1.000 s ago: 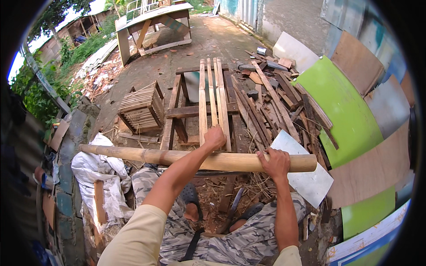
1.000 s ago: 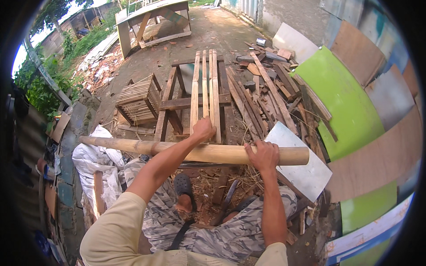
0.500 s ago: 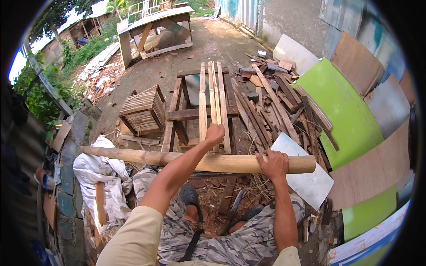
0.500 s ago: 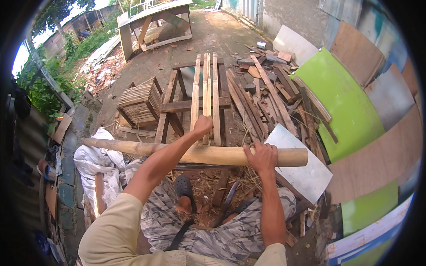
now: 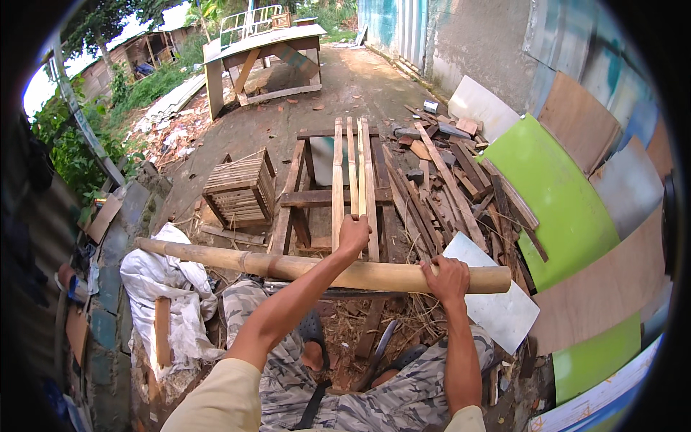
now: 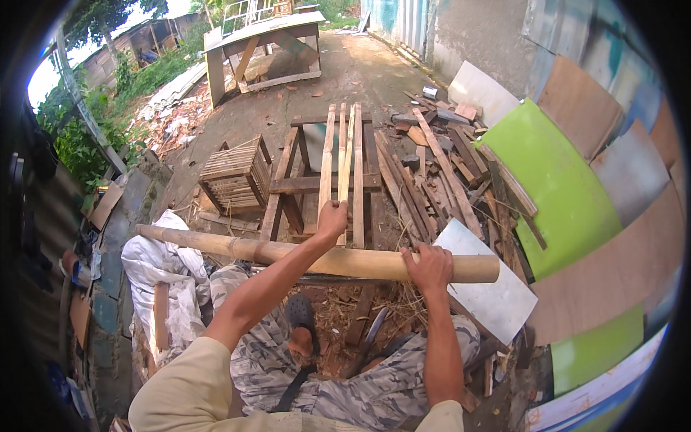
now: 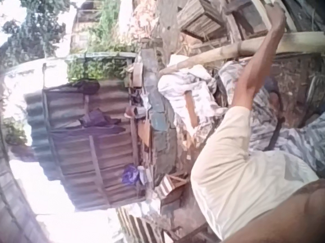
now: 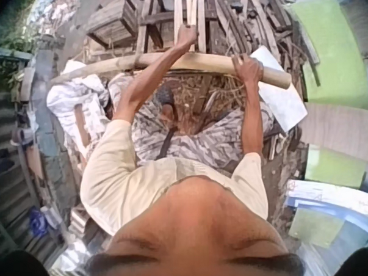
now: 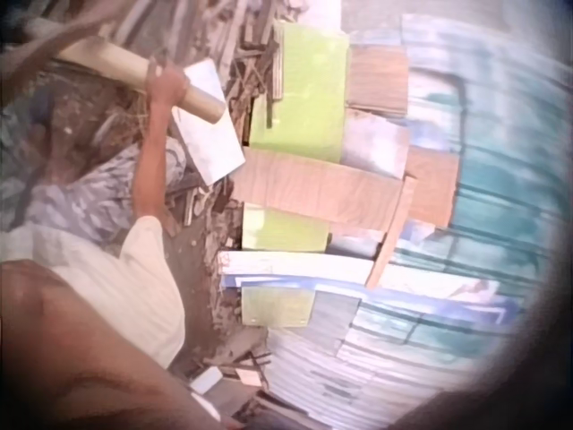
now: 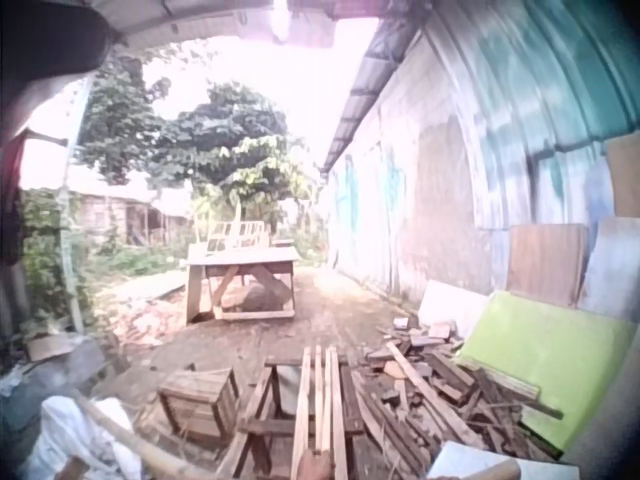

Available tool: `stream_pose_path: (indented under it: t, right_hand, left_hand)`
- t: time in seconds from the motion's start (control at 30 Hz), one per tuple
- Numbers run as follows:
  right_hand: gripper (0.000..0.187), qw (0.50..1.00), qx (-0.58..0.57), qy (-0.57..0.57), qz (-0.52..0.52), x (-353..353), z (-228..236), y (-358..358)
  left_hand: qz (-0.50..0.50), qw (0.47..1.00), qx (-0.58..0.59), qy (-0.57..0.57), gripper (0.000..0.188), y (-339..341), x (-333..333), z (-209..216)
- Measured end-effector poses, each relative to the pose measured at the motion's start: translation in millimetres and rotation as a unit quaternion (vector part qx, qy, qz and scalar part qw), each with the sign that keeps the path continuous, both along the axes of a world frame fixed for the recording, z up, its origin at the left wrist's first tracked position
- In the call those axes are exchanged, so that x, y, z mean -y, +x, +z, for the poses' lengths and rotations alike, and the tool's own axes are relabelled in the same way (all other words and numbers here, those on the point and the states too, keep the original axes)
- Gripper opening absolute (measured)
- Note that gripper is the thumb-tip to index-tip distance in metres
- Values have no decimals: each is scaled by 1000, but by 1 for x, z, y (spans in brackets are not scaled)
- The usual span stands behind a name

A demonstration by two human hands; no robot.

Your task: The person sits on the ground and uses a machete to shave a thin strip of wood, repeatedly drawing the blade along the wood's edge. The person then places the shaved wood on a pile and picks up a cylindrical wooden dowel, positioning it alongside other pieces.

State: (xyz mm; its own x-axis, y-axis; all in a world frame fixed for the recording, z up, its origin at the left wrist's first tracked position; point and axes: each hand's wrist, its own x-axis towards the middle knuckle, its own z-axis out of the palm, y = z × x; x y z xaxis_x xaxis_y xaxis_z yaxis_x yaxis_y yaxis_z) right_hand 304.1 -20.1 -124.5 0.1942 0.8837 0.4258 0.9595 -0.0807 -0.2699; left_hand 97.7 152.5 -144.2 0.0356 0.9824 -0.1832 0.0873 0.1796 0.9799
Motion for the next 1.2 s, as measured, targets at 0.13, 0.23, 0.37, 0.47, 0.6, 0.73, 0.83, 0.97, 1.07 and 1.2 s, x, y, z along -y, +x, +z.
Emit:
stream_pose_path:
  t: [0.13,0.23,0.37,0.47,0.6,0.73,0.83,0.97,1.07,1.2]
  right_hand:
    - [30,994,-13,108,24,-1,-2,1]
    - [24,987,-27,151,54,3,-1,-3]
    - [23,975,-62,196,91,8,-3,-6]
    - [34,966,-52,223,123,13,5,-15]
    - [53,958,-25,221,181,16,9,-26]
    - [64,960,-30,214,178,17,0,-28]
    - [59,969,-22,206,135,24,6,-28]
    - [48,961,-95,244,89,25,6,-27]
    - [37,914,-226,329,74,25,3,1]
    - [46,746,-564,348,61,41,5,34]
  left_hand:
    - [-9,997,59,40,34,1,47,10]
    - [-38,994,88,59,34,7,90,16]
    - [-52,989,111,78,36,18,136,25]
    - [-53,990,70,106,35,25,161,21]
    - [-73,991,15,108,34,31,193,26]
    - [-110,987,-36,112,34,39,229,27]
    - [-129,986,-44,92,35,40,247,31]
    - [-175,976,109,74,36,42,250,33]
    - [-206,940,259,-82,36,40,235,45]
    - [-111,976,184,-24,38,11,194,26]
